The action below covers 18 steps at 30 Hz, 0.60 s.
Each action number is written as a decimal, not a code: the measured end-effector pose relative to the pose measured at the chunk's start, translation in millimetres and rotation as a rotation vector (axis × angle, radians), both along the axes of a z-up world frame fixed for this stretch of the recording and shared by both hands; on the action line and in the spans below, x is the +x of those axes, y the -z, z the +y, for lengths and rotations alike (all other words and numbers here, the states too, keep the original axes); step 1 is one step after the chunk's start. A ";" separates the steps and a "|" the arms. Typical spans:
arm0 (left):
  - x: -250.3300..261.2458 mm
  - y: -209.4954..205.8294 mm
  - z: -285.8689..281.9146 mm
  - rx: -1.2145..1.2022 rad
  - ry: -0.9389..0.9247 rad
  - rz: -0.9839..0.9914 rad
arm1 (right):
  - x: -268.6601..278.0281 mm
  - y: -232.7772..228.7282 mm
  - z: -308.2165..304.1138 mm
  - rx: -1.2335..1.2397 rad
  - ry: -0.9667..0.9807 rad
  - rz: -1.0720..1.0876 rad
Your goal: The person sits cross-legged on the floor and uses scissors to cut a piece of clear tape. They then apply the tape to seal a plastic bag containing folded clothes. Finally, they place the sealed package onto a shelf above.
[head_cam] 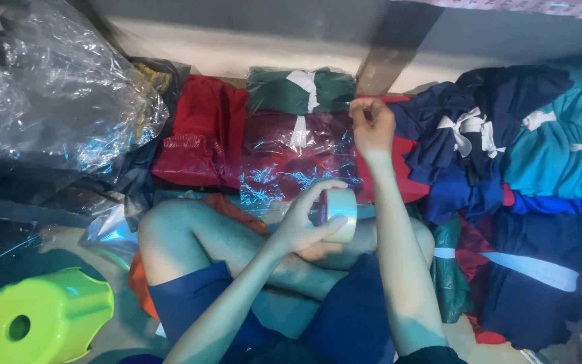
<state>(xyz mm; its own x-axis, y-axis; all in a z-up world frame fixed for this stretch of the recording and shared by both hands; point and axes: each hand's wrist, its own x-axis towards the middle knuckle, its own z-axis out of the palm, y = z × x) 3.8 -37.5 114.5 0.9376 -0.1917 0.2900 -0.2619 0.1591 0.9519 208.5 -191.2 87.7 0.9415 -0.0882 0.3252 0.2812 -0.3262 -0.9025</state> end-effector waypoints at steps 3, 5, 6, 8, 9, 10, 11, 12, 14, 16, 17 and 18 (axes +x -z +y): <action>7.8 13.8 -12.1 -0.070 0.021 0.075 | 2.6 10.5 -25.0 -0.080 -0.041 0.074; 14.7 2.9 -15.5 -0.111 0.051 0.123 | 1.8 16.4 -49.8 0.056 -0.035 0.214; 18.5 -2.6 -16.7 -0.150 0.066 0.167 | 2.1 19.1 -61.0 0.194 -0.044 0.348; 28.9 -1.8 -20.0 -0.168 0.074 0.139 | 1.2 31.3 -80.9 0.083 0.097 0.265; 34.7 -1.6 -21.3 -0.186 0.074 0.108 | 1.3 37.0 -90.3 -0.030 0.227 0.180; 37.9 -3.7 -23.4 -0.185 0.077 0.109 | -1.5 38.0 -99.3 -0.029 0.230 0.181; 40.9 -5.5 -25.4 -0.209 0.088 0.126 | -4.5 39.2 -108.1 -0.312 0.266 0.120; 42.0 -7.0 -27.1 -0.232 0.097 0.147 | -9.7 41.8 -116.5 -0.595 0.295 0.061; 45.1 -5.8 -31.6 -0.218 0.099 0.144 | -15.5 50.1 -120.7 -0.765 0.312 0.106; 47.9 -2.7 -36.3 -0.205 0.104 0.137 | -14.8 63.2 -124.6 -0.935 0.329 0.149; 48.6 -0.1 -38.5 -0.199 0.106 0.136 | -11.4 72.5 -126.0 -1.055 0.345 0.181; 47.9 2.7 -40.1 -0.192 0.108 0.138 | -9.8 82.8 -126.7 -1.174 0.357 0.216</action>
<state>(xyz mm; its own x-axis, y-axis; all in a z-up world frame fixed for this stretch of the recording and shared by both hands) 51.7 -77.5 111.8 0.9478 -0.2468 0.2019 -0.1037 0.3601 0.9271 198.7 -317.9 4.9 0.9686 -0.1112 0.2224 -0.1070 -0.9938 -0.0308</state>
